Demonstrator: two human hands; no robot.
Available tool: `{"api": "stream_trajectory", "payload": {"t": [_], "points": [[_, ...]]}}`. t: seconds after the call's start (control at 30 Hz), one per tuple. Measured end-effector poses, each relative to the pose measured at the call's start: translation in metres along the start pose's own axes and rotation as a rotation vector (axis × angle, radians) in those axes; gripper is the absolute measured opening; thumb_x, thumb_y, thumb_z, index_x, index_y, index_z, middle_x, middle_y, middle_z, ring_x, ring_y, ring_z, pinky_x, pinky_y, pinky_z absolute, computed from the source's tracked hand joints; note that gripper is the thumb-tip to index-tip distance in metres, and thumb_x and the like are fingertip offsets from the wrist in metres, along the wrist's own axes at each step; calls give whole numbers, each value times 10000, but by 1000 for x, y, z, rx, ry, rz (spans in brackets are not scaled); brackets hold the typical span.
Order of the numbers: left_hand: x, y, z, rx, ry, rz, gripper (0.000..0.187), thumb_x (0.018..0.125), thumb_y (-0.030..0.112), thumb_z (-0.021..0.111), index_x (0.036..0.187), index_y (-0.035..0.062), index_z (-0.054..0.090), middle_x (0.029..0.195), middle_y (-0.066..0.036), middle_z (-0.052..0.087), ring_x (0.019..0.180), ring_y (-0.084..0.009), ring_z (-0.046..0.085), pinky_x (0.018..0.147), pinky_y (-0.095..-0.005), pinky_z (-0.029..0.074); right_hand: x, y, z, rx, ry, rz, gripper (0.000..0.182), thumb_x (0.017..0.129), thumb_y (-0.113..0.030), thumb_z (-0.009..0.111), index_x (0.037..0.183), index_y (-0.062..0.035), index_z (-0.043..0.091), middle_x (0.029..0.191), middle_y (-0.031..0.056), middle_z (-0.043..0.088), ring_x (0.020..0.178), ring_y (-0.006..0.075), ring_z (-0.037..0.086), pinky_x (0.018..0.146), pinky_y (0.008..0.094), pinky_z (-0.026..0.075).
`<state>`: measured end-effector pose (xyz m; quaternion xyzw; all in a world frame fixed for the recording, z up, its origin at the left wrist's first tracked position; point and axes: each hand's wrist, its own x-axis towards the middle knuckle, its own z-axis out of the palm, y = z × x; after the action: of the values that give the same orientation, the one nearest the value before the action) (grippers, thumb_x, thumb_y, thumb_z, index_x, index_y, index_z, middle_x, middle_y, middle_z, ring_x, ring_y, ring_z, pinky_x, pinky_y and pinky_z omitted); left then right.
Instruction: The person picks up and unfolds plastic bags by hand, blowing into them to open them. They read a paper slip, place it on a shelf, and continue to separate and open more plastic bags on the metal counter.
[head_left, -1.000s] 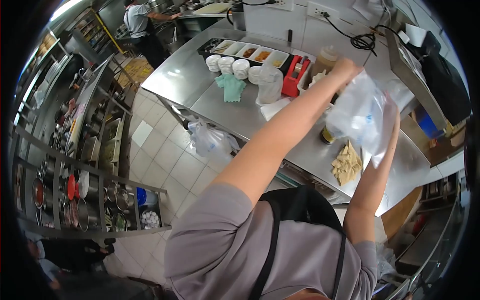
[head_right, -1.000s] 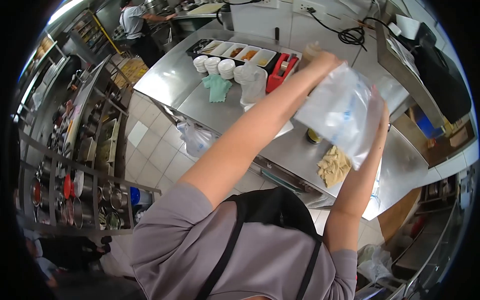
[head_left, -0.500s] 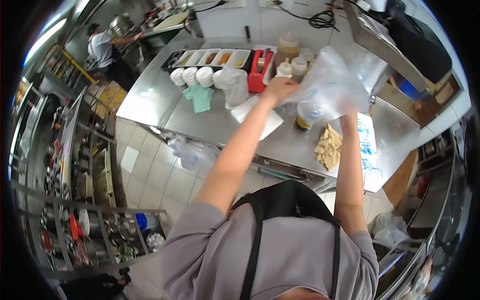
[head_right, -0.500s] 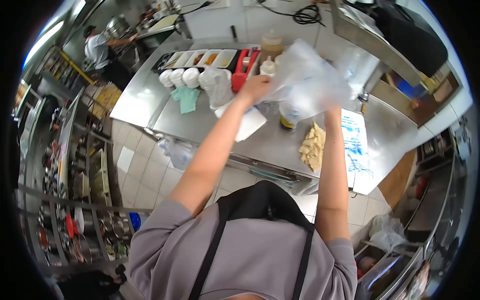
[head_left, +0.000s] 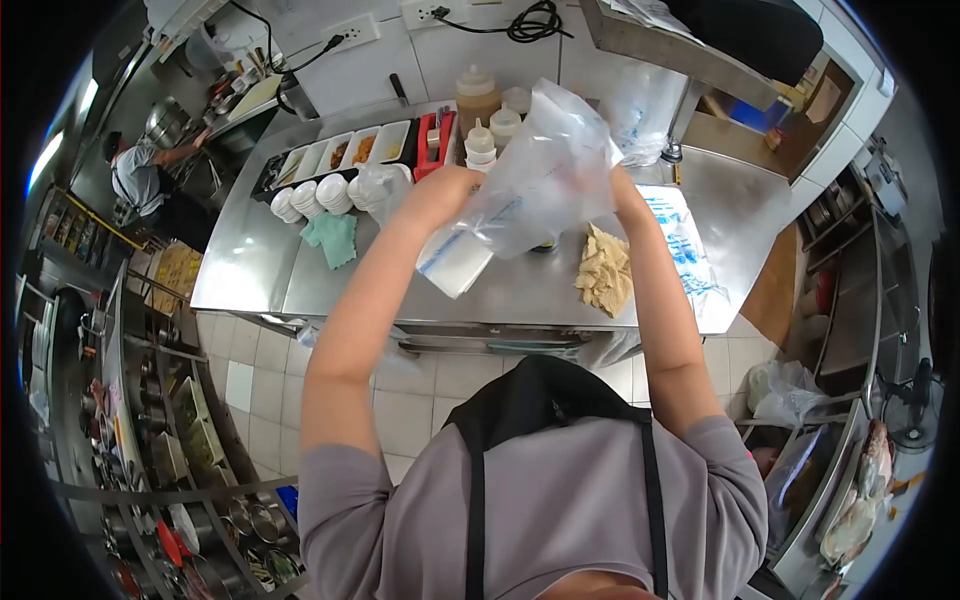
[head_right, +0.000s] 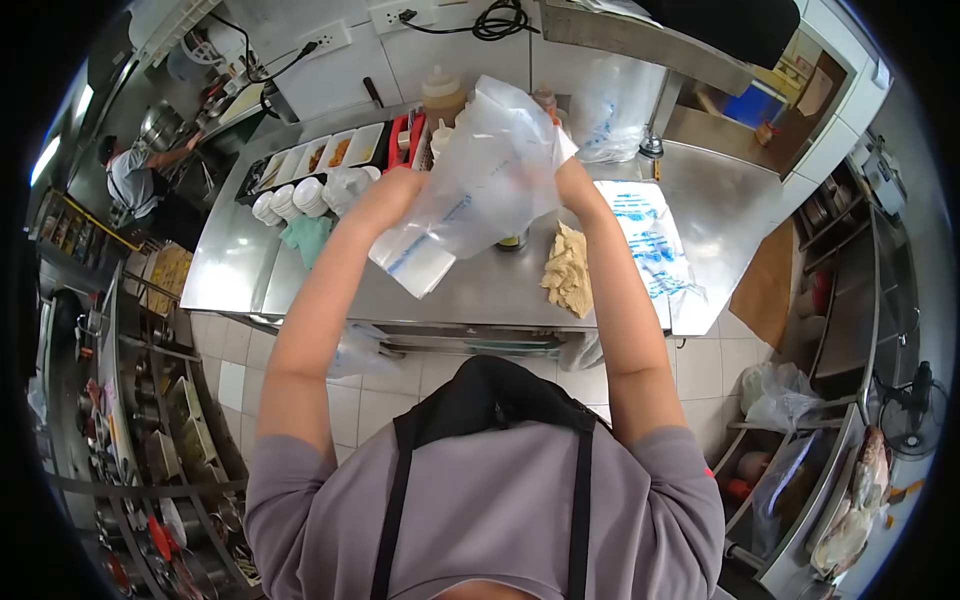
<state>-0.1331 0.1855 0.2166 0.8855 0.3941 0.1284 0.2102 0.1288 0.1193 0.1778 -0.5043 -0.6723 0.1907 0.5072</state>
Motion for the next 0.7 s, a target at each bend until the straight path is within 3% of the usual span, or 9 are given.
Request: {"api": "stream_trajectory", "payload": {"t": [0.03, 0.17, 0.23, 0.3, 0.33, 0.37, 0.53, 0.6, 0.7], "points": [[0, 4, 0, 60, -56, 16, 178, 754, 123, 558, 890, 102, 670, 890, -150, 647, 848, -303, 623, 743, -398, 486, -1, -3, -10, 370, -105, 384, 635, 764, -272, 708, 1277, -34, 418, 1170, 123, 519, 1095, 198, 487, 908, 296, 404], [-11, 6, 34, 626, -339, 186, 190, 770, 135, 534, 871, 78, 685, 878, -168, 648, 856, -299, 626, 747, -399, 492, 5, -21, -22, 59, -167, 220, 736, 707, -320, 751, 1291, -30, 408, 1173, 133, 518, 1116, 192, 477, 908, 299, 407], [-26, -17, 63, 712, -409, 226, 158, 752, 142, 571, 843, 58, 670, 835, -172, 647, 815, -307, 630, 706, -391, 492, 16, -32, -10, 314, 182, 142, 808, 660, -343, 777, 1296, -22, 396, 1178, 139, 519, 1123, 200, 476, 909, 304, 410], [-23, -37, 63, 807, -484, 271, 145, 734, 149, 608, 814, 37, 655, 792, -177, 647, 773, -314, 634, 666, -384, 491, 25, -30, -9, 233, 65, 306, 843, 632, -344, 796, 1296, -19, 393, 1186, 143, 516, 1125, 210, 479, 919, 308, 405], [-14, -46, 56, 603, -350, 235, 172, 725, 135, 625, 859, 28, 645, 779, -171, 641, 768, -302, 632, 677, -372, 491, 26, -27, -5, 156, -65, 474, 877, 603, -346, 814, 1296, -15, 389, 1194, 147, 514, 1127, 221, 482, 929, 312, 400], [-4, -50, 51, 399, -216, 198, 214, 715, 121, 641, 903, 18, 634, 765, -165, 635, 764, -290, 629, 689, -361, 490, 20, -12, 9, -98, 107, 263, 757, 608, -369, 803, 1197, 3, 509, 1072, 143, 605, 1000, 234, 570, 882, 333, 432], [24, 18, 0, -318, 94, 68, 336, 807, 268, 653, 1049, 39, 613, 784, -140, 629, 737, -168, 606, 659, -302, 461, 5, -12, -8, 2, -31, 216, 859, 608, -358, 815, 1279, -16, 401, 1197, 172, 502, 1117, 241, 489, 945, 336, 395], [45, 32, 12, -738, 352, 302, 374, 838, 339, 633, 1022, 13, 618, 672, -83, 580, 636, -115, 526, 604, -276, 420, 7, -26, -12, -83, -41, 196, 825, 632, -347, 807, 1274, -21, 405, 1205, 174, 495, 1129, 239, 479, 949, 341, 393], [68, 31, 25, -594, 180, 208, 354, 874, 340, 598, 916, -10, 629, 641, 0, 564, 614, -90, 508, 563, -269, 400, 16, -28, 1, 409, 293, 1, 694, 727, -314, 748, 1257, -16, 413, 1207, 155, 491, 1146, 254, 458, 960, 355, 370]]}}
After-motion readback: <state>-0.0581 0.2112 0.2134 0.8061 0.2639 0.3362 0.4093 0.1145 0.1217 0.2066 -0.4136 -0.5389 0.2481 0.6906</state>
